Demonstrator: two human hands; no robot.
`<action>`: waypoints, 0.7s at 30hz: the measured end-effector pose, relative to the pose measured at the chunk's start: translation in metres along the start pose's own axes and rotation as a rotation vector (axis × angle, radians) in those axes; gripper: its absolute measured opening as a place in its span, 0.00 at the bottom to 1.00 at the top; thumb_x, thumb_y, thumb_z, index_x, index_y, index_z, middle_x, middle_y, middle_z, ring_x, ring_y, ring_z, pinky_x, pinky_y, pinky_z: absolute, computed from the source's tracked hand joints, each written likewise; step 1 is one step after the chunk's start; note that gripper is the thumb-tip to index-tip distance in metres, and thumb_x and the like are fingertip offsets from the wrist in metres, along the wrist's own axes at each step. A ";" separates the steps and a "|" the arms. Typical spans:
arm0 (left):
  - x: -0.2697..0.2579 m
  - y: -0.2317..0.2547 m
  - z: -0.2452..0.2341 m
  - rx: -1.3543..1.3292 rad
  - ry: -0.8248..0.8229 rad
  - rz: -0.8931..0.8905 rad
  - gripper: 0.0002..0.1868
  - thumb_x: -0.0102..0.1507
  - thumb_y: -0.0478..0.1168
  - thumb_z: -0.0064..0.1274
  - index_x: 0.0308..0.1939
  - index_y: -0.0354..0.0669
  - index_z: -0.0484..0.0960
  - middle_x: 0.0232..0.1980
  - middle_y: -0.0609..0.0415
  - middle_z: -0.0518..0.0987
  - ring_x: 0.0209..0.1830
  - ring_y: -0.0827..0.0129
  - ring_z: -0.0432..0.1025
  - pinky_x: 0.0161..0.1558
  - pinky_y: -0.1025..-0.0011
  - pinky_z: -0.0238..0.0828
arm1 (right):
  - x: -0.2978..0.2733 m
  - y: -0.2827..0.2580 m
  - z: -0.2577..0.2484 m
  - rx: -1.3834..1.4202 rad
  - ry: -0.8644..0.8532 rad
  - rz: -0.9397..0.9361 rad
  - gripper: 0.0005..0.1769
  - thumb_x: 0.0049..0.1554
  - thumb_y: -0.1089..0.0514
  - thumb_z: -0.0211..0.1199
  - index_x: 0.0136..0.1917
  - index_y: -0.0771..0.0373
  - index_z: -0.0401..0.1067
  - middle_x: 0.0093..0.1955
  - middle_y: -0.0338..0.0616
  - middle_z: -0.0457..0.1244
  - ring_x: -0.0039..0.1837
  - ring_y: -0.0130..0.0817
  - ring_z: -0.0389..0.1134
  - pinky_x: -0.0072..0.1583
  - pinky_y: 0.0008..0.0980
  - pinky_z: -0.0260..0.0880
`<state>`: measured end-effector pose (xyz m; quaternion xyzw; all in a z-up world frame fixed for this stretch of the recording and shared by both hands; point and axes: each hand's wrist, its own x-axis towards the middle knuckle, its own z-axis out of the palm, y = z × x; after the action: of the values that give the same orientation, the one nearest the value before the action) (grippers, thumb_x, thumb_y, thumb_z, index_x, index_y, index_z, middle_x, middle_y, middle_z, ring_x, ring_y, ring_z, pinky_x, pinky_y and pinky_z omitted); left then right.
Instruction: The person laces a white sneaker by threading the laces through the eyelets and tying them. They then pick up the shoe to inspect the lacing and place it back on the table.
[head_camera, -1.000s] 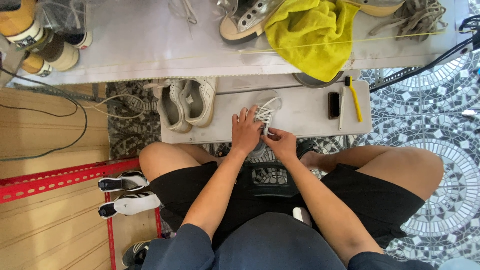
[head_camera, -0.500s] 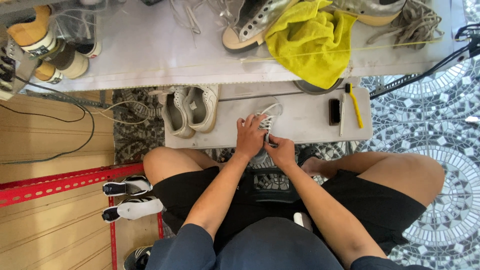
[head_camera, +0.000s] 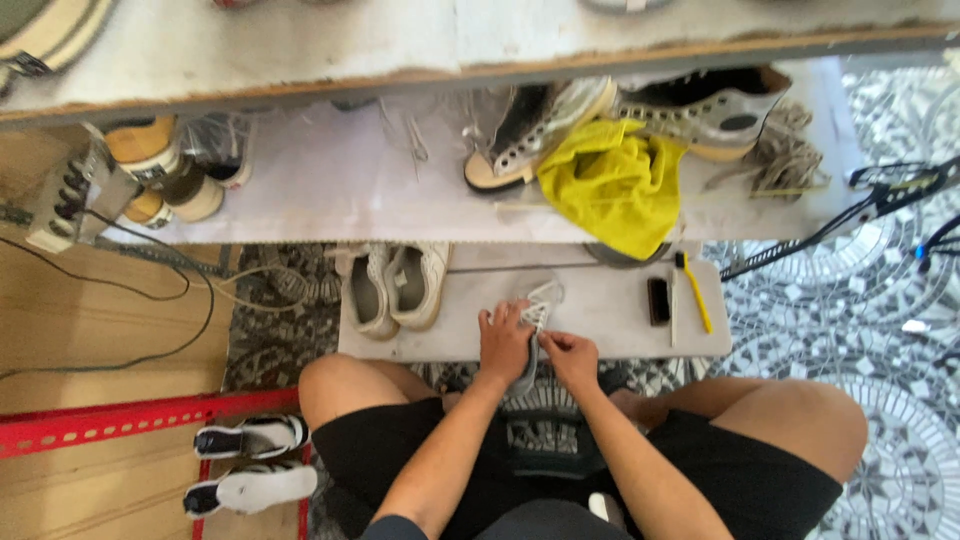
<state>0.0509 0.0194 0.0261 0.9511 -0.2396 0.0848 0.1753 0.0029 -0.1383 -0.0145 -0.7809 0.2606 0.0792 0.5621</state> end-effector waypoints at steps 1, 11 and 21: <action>0.000 0.002 0.000 0.000 0.011 0.003 0.12 0.72 0.45 0.58 0.35 0.55 0.91 0.68 0.60 0.79 0.70 0.53 0.68 0.65 0.42 0.60 | -0.003 -0.009 -0.002 -0.001 0.005 -0.011 0.19 0.62 0.41 0.78 0.57 0.54 0.90 0.49 0.52 0.79 0.58 0.46 0.81 0.56 0.40 0.80; 0.004 0.007 -0.037 0.036 0.020 -0.088 0.09 0.69 0.47 0.62 0.34 0.55 0.91 0.66 0.57 0.78 0.68 0.50 0.68 0.61 0.44 0.63 | -0.001 -0.029 -0.008 -0.072 0.014 -0.016 0.16 0.66 0.50 0.71 0.51 0.65 0.87 0.45 0.58 0.77 0.51 0.52 0.80 0.53 0.50 0.80; -0.029 0.028 -0.023 -0.024 -0.315 -0.322 0.20 0.58 0.63 0.65 0.39 0.53 0.90 0.49 0.56 0.72 0.53 0.52 0.69 0.51 0.49 0.63 | 0.001 -0.027 -0.005 -0.248 0.026 -0.052 0.16 0.64 0.47 0.69 0.49 0.60 0.89 0.45 0.54 0.78 0.55 0.58 0.80 0.56 0.51 0.79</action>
<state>0.0104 0.0177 0.0485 0.9764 -0.1102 -0.0967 0.1585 0.0164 -0.1364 0.0098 -0.8518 0.2357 0.0863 0.4598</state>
